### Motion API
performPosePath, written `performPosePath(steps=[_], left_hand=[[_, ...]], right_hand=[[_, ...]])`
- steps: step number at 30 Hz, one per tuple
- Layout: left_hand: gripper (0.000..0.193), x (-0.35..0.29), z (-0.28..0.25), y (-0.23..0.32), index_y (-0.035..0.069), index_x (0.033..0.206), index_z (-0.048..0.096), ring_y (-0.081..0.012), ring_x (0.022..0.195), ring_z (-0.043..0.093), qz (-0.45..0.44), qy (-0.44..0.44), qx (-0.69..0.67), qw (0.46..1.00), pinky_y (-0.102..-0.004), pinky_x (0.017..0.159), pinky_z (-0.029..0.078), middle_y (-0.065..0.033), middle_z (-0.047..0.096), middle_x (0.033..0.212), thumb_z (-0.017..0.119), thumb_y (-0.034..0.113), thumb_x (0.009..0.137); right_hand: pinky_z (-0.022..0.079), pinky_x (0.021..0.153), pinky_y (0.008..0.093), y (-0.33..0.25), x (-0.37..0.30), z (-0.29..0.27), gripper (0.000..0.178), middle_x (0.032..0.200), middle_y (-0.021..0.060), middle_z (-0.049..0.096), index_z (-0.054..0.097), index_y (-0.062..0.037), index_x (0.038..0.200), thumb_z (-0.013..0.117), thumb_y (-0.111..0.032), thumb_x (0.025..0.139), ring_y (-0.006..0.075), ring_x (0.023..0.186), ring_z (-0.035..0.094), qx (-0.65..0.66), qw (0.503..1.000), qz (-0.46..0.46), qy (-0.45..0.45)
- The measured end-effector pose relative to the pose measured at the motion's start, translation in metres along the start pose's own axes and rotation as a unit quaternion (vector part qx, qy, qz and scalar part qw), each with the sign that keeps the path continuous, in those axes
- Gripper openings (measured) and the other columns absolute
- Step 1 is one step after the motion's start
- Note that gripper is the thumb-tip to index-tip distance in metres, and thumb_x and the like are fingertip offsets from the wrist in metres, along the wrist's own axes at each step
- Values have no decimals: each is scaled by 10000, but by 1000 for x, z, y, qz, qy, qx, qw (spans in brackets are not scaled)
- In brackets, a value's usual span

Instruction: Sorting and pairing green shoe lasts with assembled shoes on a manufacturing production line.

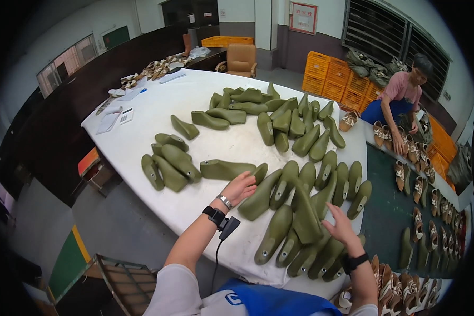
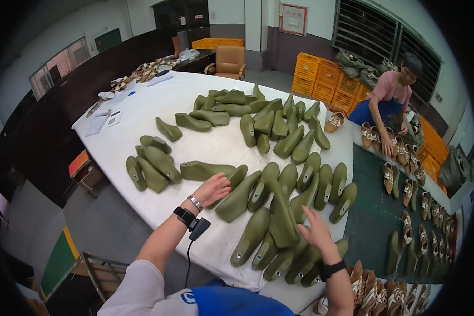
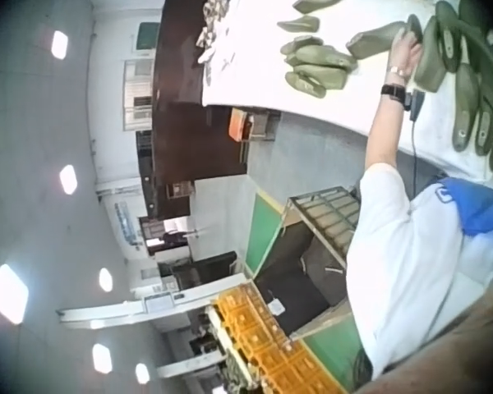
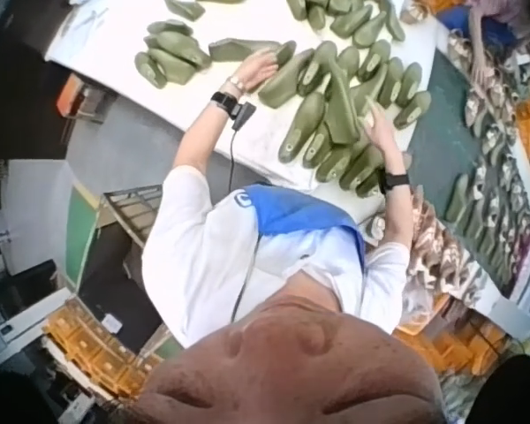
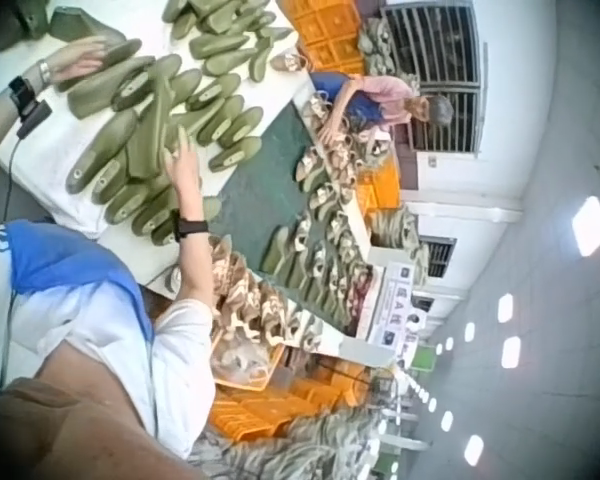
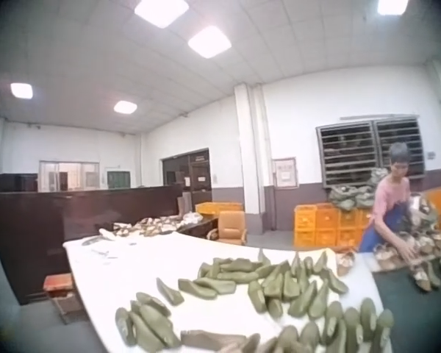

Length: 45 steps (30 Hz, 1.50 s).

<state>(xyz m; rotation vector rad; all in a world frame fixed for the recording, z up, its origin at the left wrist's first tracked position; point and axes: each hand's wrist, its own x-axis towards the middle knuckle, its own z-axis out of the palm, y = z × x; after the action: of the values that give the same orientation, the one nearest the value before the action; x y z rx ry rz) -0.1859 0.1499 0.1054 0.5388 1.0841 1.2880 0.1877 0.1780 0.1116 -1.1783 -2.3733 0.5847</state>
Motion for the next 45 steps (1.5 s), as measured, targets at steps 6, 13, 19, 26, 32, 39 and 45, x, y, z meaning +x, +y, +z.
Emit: performPosePath(steps=[6,13,19,26,32,39,45], left_hand=[[371,-81,-54,-15,84,1181,494,-105,926,498,3,65,221,973,-269,800,427,-7,537,1016,562,206,837],[475,-112,-255,-31,22,1164,496,-200,936,538,105,321,399,853,-297,802,439,-129,551,1072,634,197,745],[794,-75,-362,31,-13,1282,291,-314,1058,496,150,451,378,795,-350,878,415,-240,480,1160,698,272,662],[1045,2,-445,55,-21,1347,81,-330,1112,462,99,423,230,871,-354,911,395,-247,417,1244,724,347,610],[816,-4,-421,53,25,1323,195,-328,1013,526,104,416,235,872,-366,866,424,-222,517,1126,625,158,642],[434,-84,-448,57,-44,1217,391,-242,1084,483,152,217,-207,942,-361,920,414,-136,487,1192,502,-43,797],[502,-88,-336,98,-20,1250,373,-212,1097,482,108,49,-79,990,-345,944,389,-113,487,1204,559,7,785]], right_hand=[[387,894,427,-24,-10,54,560,1239,188,431,403,-151,1267,577,-363,778,363,1087,456,-155,984,-10,-84],[396,894,422,-6,-13,74,533,1204,166,479,464,-115,1221,570,-382,772,355,1078,473,-169,967,67,-181],[456,789,391,-138,79,83,501,1029,190,584,501,-33,1164,606,-294,750,342,900,577,-6,977,12,-211],[472,744,366,-262,243,241,578,995,175,600,473,-23,1165,646,-343,716,310,852,596,30,963,-114,-243],[489,674,402,-293,301,373,539,904,193,592,415,4,1094,643,-320,728,344,785,594,-114,981,-82,-135],[489,613,341,-270,305,349,396,808,171,621,524,45,947,629,-291,765,265,731,617,29,984,36,-169],[443,816,258,-225,183,251,373,1041,90,585,512,74,1094,560,-206,854,130,914,562,626,696,313,-160]])
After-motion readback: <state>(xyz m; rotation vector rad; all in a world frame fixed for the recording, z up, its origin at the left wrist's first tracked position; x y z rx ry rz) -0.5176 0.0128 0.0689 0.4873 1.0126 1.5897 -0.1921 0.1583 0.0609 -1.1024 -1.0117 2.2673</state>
